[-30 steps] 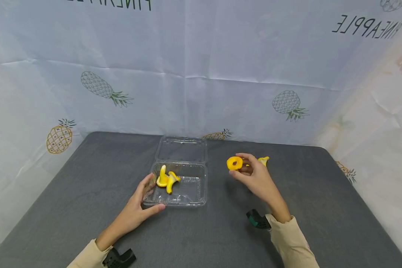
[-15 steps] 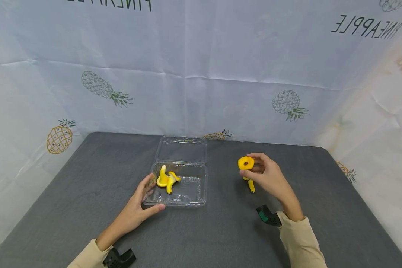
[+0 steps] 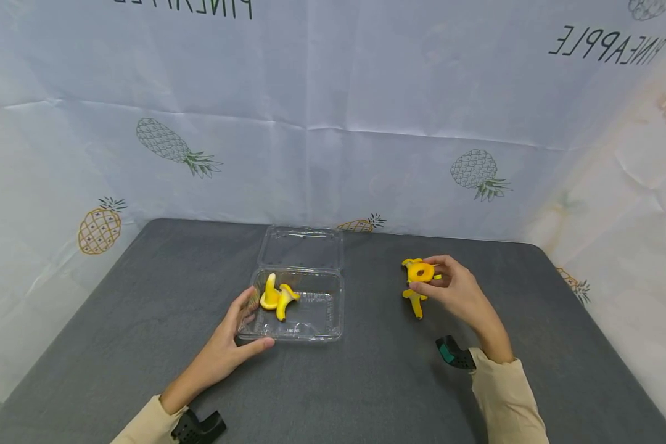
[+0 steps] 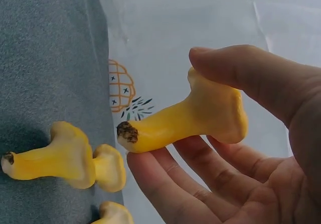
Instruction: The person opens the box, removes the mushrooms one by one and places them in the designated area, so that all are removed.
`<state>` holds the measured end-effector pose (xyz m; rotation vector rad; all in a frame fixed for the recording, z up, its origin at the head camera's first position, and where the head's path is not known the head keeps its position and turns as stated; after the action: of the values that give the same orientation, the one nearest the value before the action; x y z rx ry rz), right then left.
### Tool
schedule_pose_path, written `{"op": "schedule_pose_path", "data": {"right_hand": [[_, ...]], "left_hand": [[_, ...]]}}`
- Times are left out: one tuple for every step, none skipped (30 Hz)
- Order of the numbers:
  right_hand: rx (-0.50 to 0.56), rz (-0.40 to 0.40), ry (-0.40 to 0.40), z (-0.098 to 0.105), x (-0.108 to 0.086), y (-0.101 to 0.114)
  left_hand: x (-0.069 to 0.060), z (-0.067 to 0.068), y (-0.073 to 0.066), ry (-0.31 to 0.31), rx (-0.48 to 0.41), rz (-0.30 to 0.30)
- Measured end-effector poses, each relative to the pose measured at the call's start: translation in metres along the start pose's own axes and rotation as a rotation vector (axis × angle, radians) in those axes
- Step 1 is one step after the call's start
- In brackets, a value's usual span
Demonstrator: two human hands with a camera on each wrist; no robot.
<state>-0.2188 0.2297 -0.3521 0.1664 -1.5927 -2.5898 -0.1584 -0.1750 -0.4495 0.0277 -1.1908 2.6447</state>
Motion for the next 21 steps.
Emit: {"op": "schedule_pose_path", "data": {"right_hand": [[0.001,0.001,0.003,0.001,0.001,-0.001],[0.002,0.002,0.007,0.001,0.001,-0.003],[0.001,0.002,0.009,0.002,0.001,-0.004],[-0.003,-0.002,0.009,0.003,0.002,-0.005],[-0.012,-0.008,0.009,0.003,0.002,-0.006],[-0.021,-0.014,0.008,0.004,0.002,-0.007],[-0.03,-0.018,0.007,0.006,0.002,-0.008],[-0.041,-0.028,0.005,0.007,0.002,-0.009],[-0.049,-0.036,0.003,0.008,0.002,-0.01],[-0.059,-0.043,0.001,0.009,0.002,-0.01],[-0.063,-0.048,0.002,0.01,0.002,-0.011],[-0.064,-0.05,0.003,0.011,0.002,-0.012],[-0.065,-0.053,0.004,0.012,0.002,-0.013],[-0.063,-0.056,0.005,0.013,0.002,-0.014],[-0.062,-0.058,0.007,0.014,0.002,-0.015],[-0.064,-0.062,0.009,0.015,0.002,-0.016],[-0.066,-0.065,0.01,0.016,0.001,-0.017],[-0.072,-0.071,0.008,0.017,0.002,-0.018],[-0.077,-0.078,0.007,0.018,0.002,-0.019],[-0.082,-0.085,0.005,0.019,0.002,-0.02],[-0.085,-0.093,0.005,0.02,0.002,-0.021]], "left_hand": [[0.0,0.0,0.0,0.001,0.001,0.003],[0.0,0.0,0.0,0.002,0.001,0.005],[0.0,0.0,0.0,0.004,0.001,0.006],[0.0,0.0,0.0,0.004,0.002,0.007],[0.0,0.0,0.0,0.004,0.001,0.007],[0.0,0.0,0.0,0.004,0.0,0.006],[0.0,0.0,0.0,0.004,0.0,0.005],[0.0,0.0,0.0,0.002,0.0,0.005],[0.0,0.0,0.0,0.001,-0.001,0.004],[0.0,0.0,0.0,0.0,0.0,0.002],[0.0,0.0,0.0,0.0,-0.002,-0.002],[0.0,0.0,0.0,0.001,-0.004,-0.005],[0.0,0.0,0.001,0.001,-0.006,-0.01],[0.0,0.0,0.001,0.0,-0.008,-0.014],[0.0,0.0,0.001,0.001,-0.009,-0.017],[0.0,-0.001,0.001,0.002,-0.011,-0.02],[0.0,-0.001,0.001,0.002,-0.013,-0.023],[0.0,-0.001,0.001,0.002,-0.012,-0.024],[0.0,-0.001,0.001,0.001,-0.011,-0.025],[0.0,-0.001,0.002,0.0,-0.012,-0.026],[0.0,-0.001,0.002,0.0,-0.012,-0.027]]}}
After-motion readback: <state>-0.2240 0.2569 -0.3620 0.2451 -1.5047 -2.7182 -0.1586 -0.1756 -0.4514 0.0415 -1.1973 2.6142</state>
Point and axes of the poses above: each hand's wrist, its own x-axis towards the middle knuckle, its own z-axis out of the back of the hand, y = z × x, the point moved 1 cm from there along x, towards the middle knuckle, and after that the axes turned 13 degrees about x, right-handed, at the moved point
